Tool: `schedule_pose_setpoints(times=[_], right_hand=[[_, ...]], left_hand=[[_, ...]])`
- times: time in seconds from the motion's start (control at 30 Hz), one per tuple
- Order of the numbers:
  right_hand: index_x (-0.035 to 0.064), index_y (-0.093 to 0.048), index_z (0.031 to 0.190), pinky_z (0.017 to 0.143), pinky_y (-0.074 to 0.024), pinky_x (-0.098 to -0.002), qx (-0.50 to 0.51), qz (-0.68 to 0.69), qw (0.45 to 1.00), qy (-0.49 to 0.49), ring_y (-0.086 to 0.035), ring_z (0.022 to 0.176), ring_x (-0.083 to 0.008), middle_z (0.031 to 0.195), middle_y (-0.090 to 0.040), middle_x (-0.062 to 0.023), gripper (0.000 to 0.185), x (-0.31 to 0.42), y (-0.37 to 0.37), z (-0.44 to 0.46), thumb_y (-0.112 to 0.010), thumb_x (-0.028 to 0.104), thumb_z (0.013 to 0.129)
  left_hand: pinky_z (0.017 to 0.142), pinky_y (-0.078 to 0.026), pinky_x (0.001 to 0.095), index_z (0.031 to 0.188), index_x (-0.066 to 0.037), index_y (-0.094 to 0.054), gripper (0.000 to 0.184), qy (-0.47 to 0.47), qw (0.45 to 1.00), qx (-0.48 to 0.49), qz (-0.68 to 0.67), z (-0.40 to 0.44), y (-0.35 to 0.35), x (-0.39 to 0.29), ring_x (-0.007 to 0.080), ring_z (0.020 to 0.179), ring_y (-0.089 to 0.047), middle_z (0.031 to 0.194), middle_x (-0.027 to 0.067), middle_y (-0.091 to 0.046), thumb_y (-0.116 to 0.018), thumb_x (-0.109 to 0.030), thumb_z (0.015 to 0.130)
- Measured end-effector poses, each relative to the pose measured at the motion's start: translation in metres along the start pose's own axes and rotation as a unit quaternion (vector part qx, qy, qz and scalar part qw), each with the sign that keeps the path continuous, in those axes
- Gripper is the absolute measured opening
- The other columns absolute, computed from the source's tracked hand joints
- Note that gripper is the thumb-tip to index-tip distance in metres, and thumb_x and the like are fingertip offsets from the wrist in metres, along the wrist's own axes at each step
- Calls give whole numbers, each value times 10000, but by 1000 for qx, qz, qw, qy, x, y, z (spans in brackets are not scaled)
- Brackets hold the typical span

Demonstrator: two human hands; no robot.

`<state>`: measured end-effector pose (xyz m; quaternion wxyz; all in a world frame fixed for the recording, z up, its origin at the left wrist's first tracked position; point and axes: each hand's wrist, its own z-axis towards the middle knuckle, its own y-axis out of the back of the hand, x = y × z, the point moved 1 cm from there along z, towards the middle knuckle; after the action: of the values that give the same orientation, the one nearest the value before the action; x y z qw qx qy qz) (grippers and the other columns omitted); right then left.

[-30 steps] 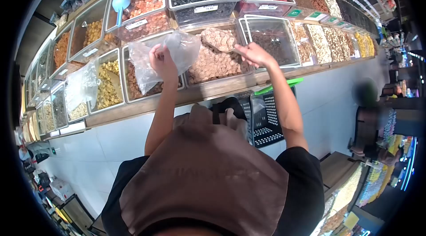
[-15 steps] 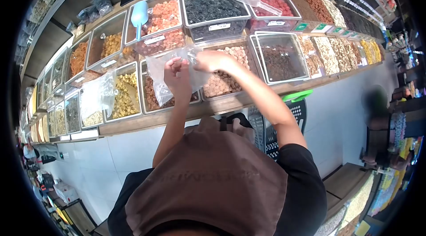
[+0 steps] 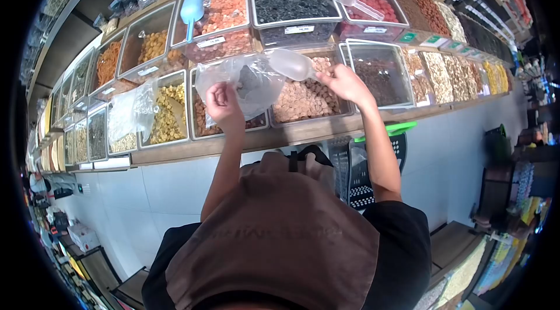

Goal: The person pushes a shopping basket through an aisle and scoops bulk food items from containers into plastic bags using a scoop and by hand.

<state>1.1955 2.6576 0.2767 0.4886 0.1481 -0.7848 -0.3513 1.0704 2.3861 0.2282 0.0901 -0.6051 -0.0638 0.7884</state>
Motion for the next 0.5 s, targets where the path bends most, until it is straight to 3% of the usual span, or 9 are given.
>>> schedule_pose_setpoints(times=[0.1,0.17,0.23,0.3,0.37,0.4,0.43,0.47,0.5], right_hand=[[-28,-621,681,482,-482,-372,18,-26,993,-115,-607,477,-192,539,-609,-106,501,-44,-3,-11,-599,375,978],[-40,-626,715,434,-462,-346,62,-13,991,-119,-580,433,-173,569,-632,-116,473,-65,-19,-15,-594,346,985],[-52,-639,743,434,-465,-359,138,9,974,-178,-586,444,-177,608,-647,-143,449,-82,-49,-4,-596,328,978],[-55,-650,759,488,-496,-381,165,58,968,-178,-608,482,-197,649,-658,-171,421,-83,-89,10,-586,302,973],[-54,-656,794,554,-524,-393,60,-16,992,-111,-628,523,-215,691,-668,-197,381,-50,-114,9,-577,278,964],[-54,-656,794,554,-524,-393,59,-10,992,-112,-628,523,-215,691,-668,-197,381,-58,-135,19,-577,278,964],[-60,-657,818,590,-533,-395,-14,-38,998,-53,-637,540,-223,716,-670,-218,374,-79,-167,38,-580,277,961],[-66,-659,843,627,-541,-398,-89,-66,994,6,-647,557,-232,741,-672,-239,369,-90,-181,49,-583,277,959],[-66,-659,843,627,-541,-398,-94,-64,993,7,-647,557,-232,741,-672,-239,369,-89,-177,52,-583,277,959]], left_hand=[[741,-451,252,1013,5,-628,86,33,999,10,-39,9,9,7,90,803,-535,885,22,-605,-610,0,929],[717,-441,265,958,5,-682,119,-102,977,46,180,10,18,17,111,765,-527,883,43,-613,-597,42,883],[698,-431,273,915,-6,-720,170,-128,976,52,171,2,18,25,128,736,-514,881,63,-613,-582,65,847],[687,-424,269,922,-8,-721,166,-85,973,68,203,-6,27,37,120,724,-501,885,62,-610,-585,58,856],[679,-417,267,913,-12,-723,161,-58,975,72,201,-15,35,42,114,717,-494,886,61,-608,-581,46,865],[675,-415,264,905,-13,-723,159,-40,974,66,212,-20,39,43,105,716,-491,886,57,-607,-577,40,870],[670,-412,261,897,-14,-722,159,-23,973,59,222,-24,42,44,97,716,-488,886,53,-607,-573,35,875],[701,-447,288,902,-16,-718,138,-22,963,69,259,-27,44,44,151,757,-559,896,82,-620,-585,-1,872],[701,-447,288,902,-16,-718,138,-27,963,71,258,-27,45,54,151,757,-559,896,82,-620,-585,-1,872]])
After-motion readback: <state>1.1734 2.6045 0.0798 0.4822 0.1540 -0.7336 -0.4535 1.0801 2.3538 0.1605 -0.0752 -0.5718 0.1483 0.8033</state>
